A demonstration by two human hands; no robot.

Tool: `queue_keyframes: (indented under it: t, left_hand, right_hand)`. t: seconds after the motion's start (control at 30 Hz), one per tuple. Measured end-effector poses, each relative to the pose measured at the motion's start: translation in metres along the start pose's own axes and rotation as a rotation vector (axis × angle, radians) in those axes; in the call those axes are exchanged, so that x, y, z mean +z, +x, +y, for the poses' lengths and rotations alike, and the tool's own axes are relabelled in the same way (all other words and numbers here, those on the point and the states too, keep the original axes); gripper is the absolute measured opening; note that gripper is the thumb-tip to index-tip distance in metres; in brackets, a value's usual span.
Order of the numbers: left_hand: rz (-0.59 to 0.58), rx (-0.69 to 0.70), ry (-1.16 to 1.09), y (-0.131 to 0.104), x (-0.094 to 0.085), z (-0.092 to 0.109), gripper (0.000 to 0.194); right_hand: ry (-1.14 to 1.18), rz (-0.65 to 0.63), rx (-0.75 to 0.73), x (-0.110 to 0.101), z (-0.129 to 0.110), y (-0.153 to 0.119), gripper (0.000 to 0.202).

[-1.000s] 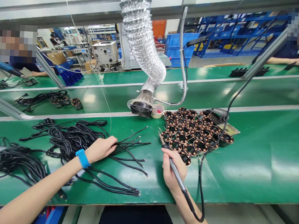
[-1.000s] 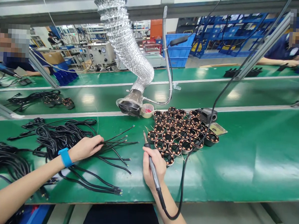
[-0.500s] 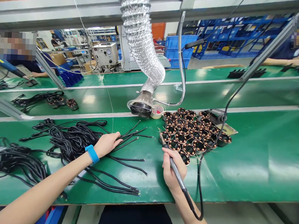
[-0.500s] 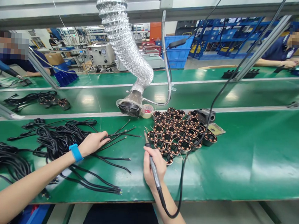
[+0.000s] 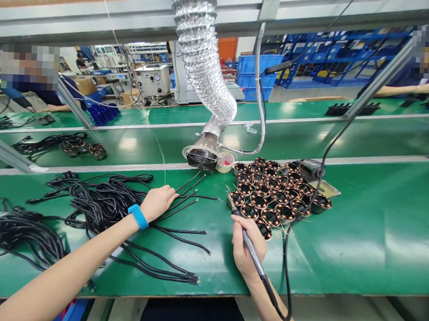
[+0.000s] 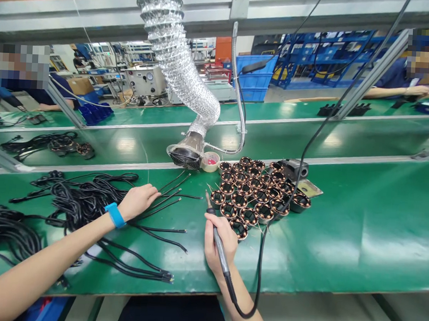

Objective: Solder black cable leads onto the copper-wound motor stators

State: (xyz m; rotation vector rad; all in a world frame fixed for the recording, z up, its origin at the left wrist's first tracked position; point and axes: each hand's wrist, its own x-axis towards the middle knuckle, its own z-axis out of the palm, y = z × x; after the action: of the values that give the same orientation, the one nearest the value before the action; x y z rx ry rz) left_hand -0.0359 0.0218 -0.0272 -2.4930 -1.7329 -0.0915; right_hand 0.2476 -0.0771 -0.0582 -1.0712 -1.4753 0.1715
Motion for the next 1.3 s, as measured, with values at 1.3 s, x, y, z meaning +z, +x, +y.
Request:
queue_keyframes:
  t: [1.3]
  left_hand:
    - [-0.077,-0.037,-0.322,0.03,-0.034,-0.002,0.031]
  right_hand:
    - [-0.645,-0.274,-0.036,0.029,0.018,0.042,0.043]
